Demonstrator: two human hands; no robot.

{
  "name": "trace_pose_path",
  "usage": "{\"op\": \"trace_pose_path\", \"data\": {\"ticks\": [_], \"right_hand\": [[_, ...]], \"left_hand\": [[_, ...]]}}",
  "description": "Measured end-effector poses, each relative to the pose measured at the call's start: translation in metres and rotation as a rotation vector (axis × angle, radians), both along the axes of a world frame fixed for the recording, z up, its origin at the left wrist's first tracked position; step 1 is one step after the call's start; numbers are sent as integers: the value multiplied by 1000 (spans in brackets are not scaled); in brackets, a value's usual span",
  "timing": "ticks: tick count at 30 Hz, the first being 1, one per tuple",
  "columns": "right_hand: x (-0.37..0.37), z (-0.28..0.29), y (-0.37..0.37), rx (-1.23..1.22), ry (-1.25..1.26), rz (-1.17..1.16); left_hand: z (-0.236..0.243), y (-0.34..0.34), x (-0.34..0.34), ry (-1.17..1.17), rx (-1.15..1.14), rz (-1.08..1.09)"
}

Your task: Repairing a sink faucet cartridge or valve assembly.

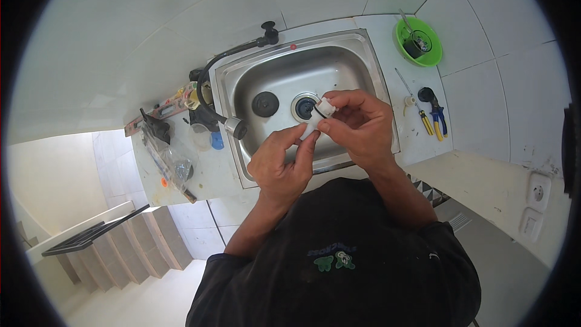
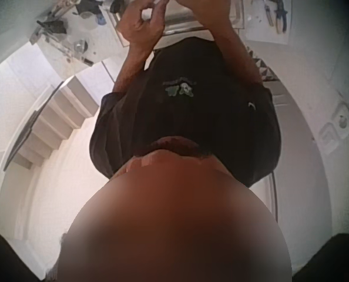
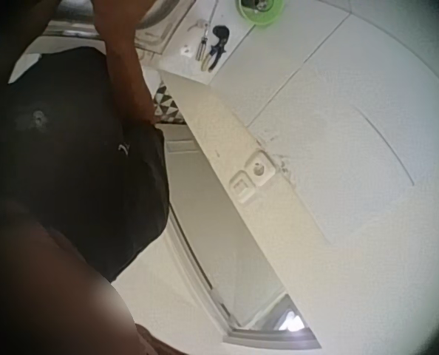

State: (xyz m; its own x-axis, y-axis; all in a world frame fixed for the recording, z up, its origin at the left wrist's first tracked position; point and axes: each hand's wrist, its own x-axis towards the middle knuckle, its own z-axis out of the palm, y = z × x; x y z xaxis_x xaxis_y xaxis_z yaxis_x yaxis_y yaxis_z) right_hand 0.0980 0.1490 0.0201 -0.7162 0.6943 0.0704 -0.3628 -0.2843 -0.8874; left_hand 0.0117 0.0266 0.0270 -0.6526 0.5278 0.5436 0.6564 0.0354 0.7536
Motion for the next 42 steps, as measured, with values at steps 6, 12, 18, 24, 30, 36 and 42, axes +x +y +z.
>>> {"op": "trace_pose_path", "data": {"ticks": [6,12,18,24,30,36,42], "right_hand": [[-1,5,-2,169,-19,-61],[1,1,0,184,9,-71],[0,-1,0,199,-12,1],[3,0,4,186,-43,28],[-1,6,1,255,-92,-9],[-1,6,0,269,-75,-24],[-1,2,5,313,-93,18]], "left_hand": [[1,-4,-3,-74,-131,-72],[10,-4,-8,-597,-163,-269],[9,-8,-15,-896,-98,-436],[16,-7,-23,-1077,-167,-496],[11,-3,-5,-441,-188,-153],[10,-3,-4,-20,-231,-48],[-3,-9,-20,-995,-74,-479]]}}
